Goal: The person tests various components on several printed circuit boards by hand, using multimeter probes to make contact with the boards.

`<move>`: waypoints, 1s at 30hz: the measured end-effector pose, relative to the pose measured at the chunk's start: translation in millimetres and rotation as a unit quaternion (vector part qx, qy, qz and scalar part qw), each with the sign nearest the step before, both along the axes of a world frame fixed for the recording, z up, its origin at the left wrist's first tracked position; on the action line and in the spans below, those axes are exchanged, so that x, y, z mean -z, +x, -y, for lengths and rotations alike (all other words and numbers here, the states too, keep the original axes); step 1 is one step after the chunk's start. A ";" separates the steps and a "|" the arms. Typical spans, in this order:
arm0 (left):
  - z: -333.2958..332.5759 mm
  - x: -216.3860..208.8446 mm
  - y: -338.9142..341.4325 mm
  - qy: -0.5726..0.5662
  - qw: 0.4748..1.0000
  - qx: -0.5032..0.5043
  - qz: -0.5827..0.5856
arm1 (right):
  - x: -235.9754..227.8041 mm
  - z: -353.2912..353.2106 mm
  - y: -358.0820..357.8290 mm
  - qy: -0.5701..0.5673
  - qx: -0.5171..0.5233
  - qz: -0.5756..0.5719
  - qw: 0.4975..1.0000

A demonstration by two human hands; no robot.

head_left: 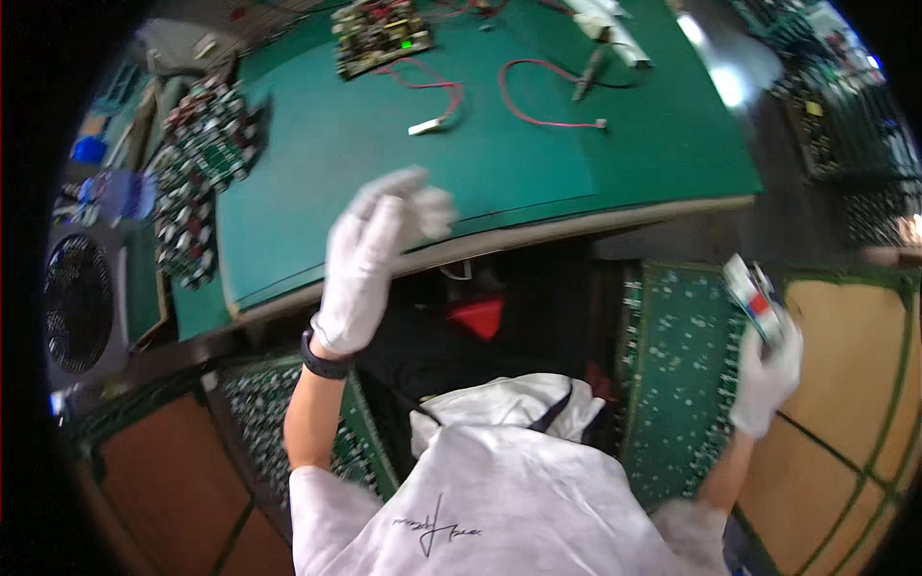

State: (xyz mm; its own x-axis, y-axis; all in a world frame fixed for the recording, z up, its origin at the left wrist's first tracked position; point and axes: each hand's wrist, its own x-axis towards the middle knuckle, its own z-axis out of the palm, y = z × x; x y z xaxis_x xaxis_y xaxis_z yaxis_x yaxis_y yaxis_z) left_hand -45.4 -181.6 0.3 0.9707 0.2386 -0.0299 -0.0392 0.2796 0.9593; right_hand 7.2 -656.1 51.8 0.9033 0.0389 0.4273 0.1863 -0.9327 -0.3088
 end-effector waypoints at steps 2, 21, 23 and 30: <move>38.5 -7.4 25.1 -0.240 0.953 0.158 -0.097 | -12.8 -75.0 38.3 0.016 -0.137 0.096 0.986; -130.7 4.8 40.8 -0.181 0.976 -0.102 -0.071 | 29.3 -360.3 142.1 -0.133 -0.555 0.119 0.812; -128.1 20.7 48.8 -0.204 0.968 -0.118 -0.091 | 42.9 -364.4 153.3 -0.117 -0.566 0.106 0.809; -144.7 20.2 35.7 0.434 0.894 -0.107 0.018 | 51.3 -359.1 192.5 -0.009 -0.599 0.040 0.800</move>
